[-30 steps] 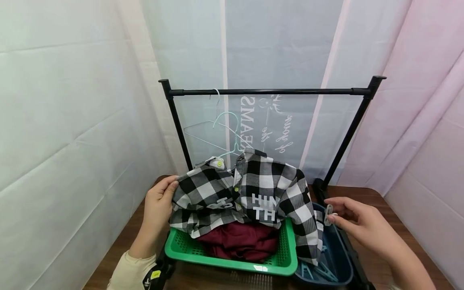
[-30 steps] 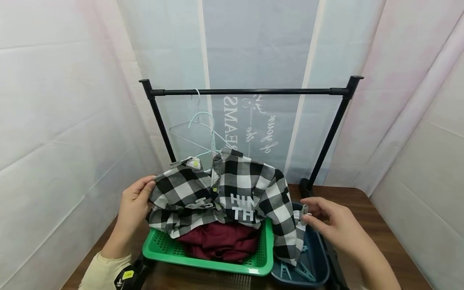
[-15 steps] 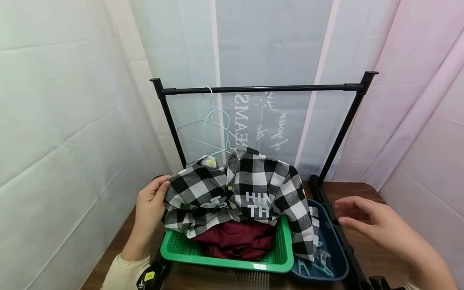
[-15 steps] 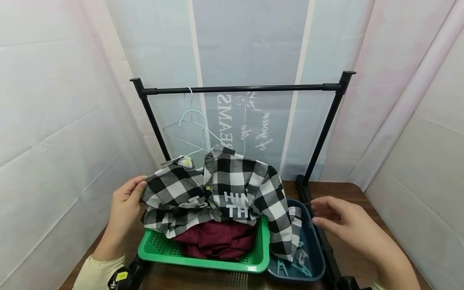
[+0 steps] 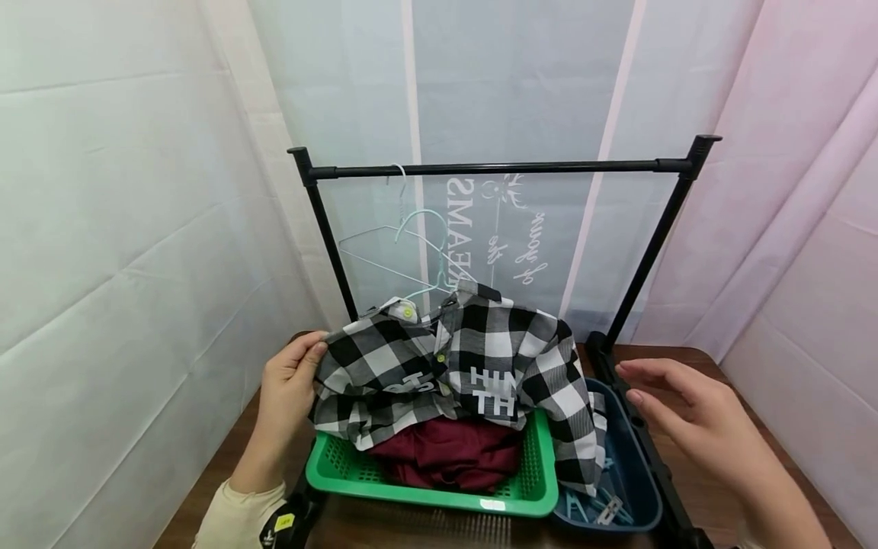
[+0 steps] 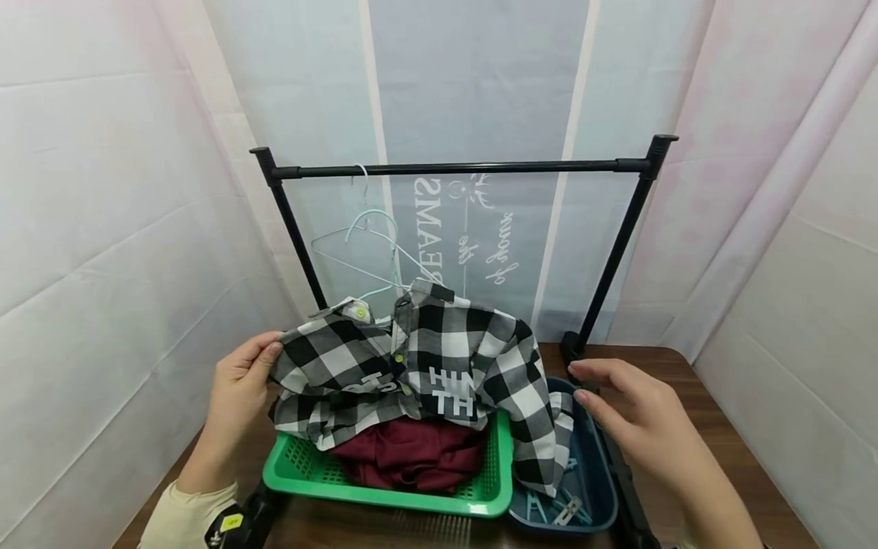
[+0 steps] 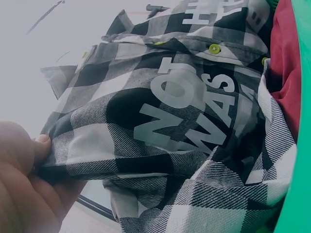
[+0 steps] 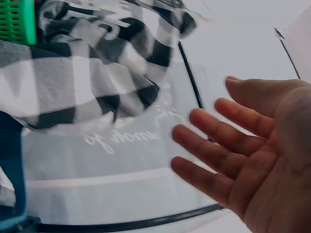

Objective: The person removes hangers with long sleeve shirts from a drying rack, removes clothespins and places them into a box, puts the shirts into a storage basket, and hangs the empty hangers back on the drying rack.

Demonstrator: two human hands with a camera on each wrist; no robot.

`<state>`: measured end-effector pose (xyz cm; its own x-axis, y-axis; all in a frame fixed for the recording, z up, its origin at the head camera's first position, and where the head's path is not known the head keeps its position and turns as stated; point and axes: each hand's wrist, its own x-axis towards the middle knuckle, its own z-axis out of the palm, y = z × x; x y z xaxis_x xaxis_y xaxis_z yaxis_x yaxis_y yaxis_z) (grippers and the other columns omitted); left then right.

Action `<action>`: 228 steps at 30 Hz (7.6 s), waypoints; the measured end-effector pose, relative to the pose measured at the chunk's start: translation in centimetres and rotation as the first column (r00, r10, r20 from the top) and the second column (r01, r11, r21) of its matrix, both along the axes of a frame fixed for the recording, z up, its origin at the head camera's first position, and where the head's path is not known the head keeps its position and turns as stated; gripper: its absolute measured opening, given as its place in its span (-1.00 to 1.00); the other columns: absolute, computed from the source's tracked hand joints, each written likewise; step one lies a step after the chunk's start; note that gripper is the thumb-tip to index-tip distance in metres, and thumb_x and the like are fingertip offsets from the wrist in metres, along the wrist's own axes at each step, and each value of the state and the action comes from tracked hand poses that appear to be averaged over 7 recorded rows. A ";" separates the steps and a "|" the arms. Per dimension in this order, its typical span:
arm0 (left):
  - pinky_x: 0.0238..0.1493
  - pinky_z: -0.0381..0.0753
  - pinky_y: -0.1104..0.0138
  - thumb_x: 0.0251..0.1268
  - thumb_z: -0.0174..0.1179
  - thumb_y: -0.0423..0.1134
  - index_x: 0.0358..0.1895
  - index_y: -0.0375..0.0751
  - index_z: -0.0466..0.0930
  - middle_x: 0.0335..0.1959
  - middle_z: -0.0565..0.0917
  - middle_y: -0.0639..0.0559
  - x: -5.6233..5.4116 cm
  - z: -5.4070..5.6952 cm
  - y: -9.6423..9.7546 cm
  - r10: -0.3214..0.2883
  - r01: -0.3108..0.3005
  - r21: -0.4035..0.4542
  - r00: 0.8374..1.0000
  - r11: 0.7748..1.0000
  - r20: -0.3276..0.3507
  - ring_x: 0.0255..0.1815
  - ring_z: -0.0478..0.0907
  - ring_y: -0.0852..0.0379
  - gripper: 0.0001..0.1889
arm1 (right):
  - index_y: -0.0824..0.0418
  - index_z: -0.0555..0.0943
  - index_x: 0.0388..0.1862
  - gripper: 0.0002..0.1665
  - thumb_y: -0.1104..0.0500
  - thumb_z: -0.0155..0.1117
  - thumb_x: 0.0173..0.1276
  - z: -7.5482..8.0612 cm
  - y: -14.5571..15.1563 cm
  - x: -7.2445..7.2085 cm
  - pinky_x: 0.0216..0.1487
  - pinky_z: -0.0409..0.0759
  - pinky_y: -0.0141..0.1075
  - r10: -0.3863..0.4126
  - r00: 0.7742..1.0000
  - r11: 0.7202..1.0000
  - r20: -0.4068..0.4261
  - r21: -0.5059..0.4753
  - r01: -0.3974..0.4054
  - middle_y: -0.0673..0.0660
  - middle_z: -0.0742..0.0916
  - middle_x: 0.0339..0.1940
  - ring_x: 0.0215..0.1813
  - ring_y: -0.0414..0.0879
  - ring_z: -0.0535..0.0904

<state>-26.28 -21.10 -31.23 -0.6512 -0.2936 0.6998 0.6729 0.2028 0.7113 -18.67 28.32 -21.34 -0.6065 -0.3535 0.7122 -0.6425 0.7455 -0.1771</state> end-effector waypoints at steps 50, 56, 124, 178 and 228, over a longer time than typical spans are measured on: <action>-0.44 0.54 0.37 0.58 0.10 -0.31 0.09 -0.13 0.71 -0.26 0.68 -0.05 0.2 1.1 -0.6 -0.097 0.095 -0.133 0.995 0.986 -0.005 -0.44 0.51 0.21 -0.78 | 0.15 0.69 0.03 -0.65 0.50 0.26 0.41 1.1 -5.8 -6.8 -0.50 0.31 -0.47 0.080 0.992 0.995 -0.097 0.064 -0.074 -0.08 0.68 -0.46 -0.64 -0.39 0.18; -0.63 0.39 0.31 0.60 0.10 -0.19 0.22 0.01 0.63 -0.46 0.46 -0.03 0.4 1.0 -1.5 -0.152 0.165 -0.164 0.985 0.973 0.088 -0.66 0.29 0.20 -0.73 | 0.21 0.71 -0.06 -0.62 0.59 0.31 0.28 0.4 -5.6 -6.4 -0.47 0.29 -0.54 0.071 0.975 0.997 -0.213 -0.015 -0.076 -0.01 0.70 -0.43 -0.61 -0.39 0.22; -0.33 0.52 0.58 0.22 0.39 -0.54 -0.11 -0.07 0.81 -0.18 0.79 0.10 1.3 2.8 -0.3 0.004 -0.107 -0.397 0.968 0.912 -0.251 -0.25 0.66 0.28 -0.71 | 0.19 0.72 -0.01 -0.46 0.66 0.36 0.13 0.0 -7.6 -4.5 -0.27 0.46 -0.53 0.100 0.963 0.995 -0.252 0.018 -0.098 0.07 0.80 -0.16 -0.35 -0.34 0.53; -0.44 0.46 0.48 0.18 0.33 -0.67 -0.09 -0.21 0.81 -0.13 0.80 -0.08 1.8 2.1 3.1 -0.096 0.008 -0.306 0.958 0.952 -0.272 -0.39 0.53 0.27 -0.66 | 0.02 0.59 0.37 -0.33 0.23 0.51 0.28 -0.1 -10.0 -1.6 -0.07 0.55 -0.56 0.048 0.987 0.990 -0.153 0.139 -0.027 -0.07 0.75 0.14 -0.18 -0.32 0.67; -0.45 0.52 0.53 0.14 0.36 -0.66 -0.26 -0.20 0.80 -0.34 0.78 -0.01 0.5 1.6 2.2 -0.004 -0.111 -0.291 0.930 0.950 -0.367 -0.48 0.56 0.27 -0.73 | -0.04 0.69 -0.08 -0.85 0.12 0.42 0.41 5.3 -19.7 -3.0 -0.32 0.50 -0.37 0.011 0.995 0.914 0.096 0.402 -0.049 -0.21 0.75 -0.25 -0.38 -0.36 0.51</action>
